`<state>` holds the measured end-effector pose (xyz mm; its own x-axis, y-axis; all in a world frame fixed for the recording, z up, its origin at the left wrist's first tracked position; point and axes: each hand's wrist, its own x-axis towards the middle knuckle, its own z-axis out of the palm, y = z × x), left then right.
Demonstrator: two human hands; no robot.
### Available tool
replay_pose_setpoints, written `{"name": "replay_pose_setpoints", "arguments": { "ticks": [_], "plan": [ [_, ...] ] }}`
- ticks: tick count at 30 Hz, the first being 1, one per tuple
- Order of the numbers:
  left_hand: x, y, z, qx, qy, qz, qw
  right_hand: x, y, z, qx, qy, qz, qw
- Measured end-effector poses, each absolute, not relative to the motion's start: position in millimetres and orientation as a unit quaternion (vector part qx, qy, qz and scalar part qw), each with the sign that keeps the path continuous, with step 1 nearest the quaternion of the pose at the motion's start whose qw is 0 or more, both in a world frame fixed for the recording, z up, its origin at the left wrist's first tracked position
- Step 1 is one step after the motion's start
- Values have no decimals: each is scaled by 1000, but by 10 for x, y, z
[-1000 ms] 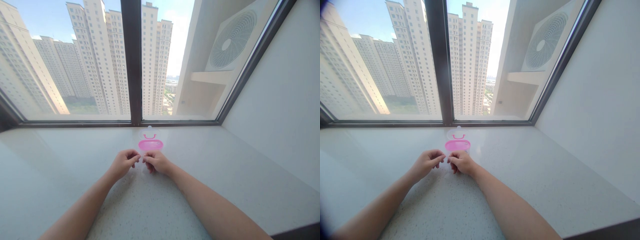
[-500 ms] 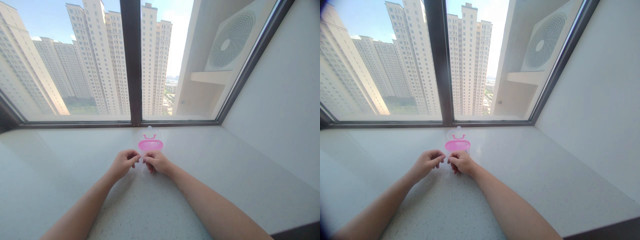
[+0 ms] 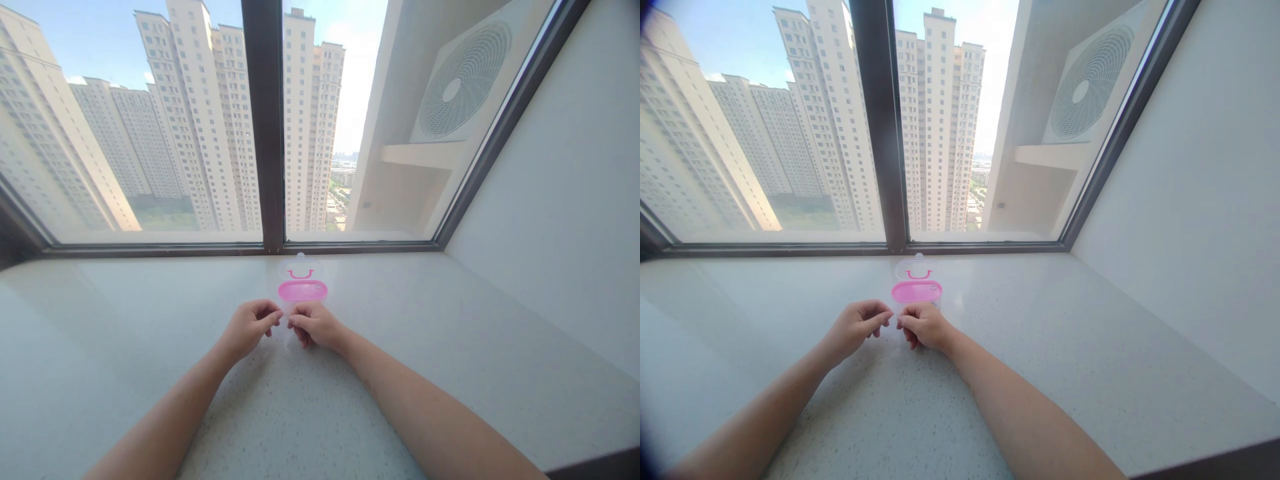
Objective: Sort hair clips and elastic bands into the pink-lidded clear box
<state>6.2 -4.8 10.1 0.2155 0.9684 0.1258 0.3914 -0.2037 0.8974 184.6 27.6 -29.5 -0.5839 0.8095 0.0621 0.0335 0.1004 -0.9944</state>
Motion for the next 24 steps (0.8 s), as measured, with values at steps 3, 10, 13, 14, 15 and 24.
{"name": "replay_pose_setpoints", "arguments": {
  "ticks": [3,10,13,14,15,24],
  "plan": [
    [67,-57,111,678,505,372,383,1842,269,-289,-320,-663,593,327],
    [52,-55,104,679,503,369,386,1838,261,-287,-312,-658,600,331],
    [44,-51,95,678,503,371,387,1836,262,-289,-312,-659,598,332],
    [41,-49,92,678,502,372,388,1834,262,-289,-312,-661,596,333],
    [38,-48,89,678,501,373,389,1833,261,-288,-312,-662,594,334],
    [17,-44,85,681,497,370,391,1825,266,-291,-308,-667,589,337]
  ]
}}
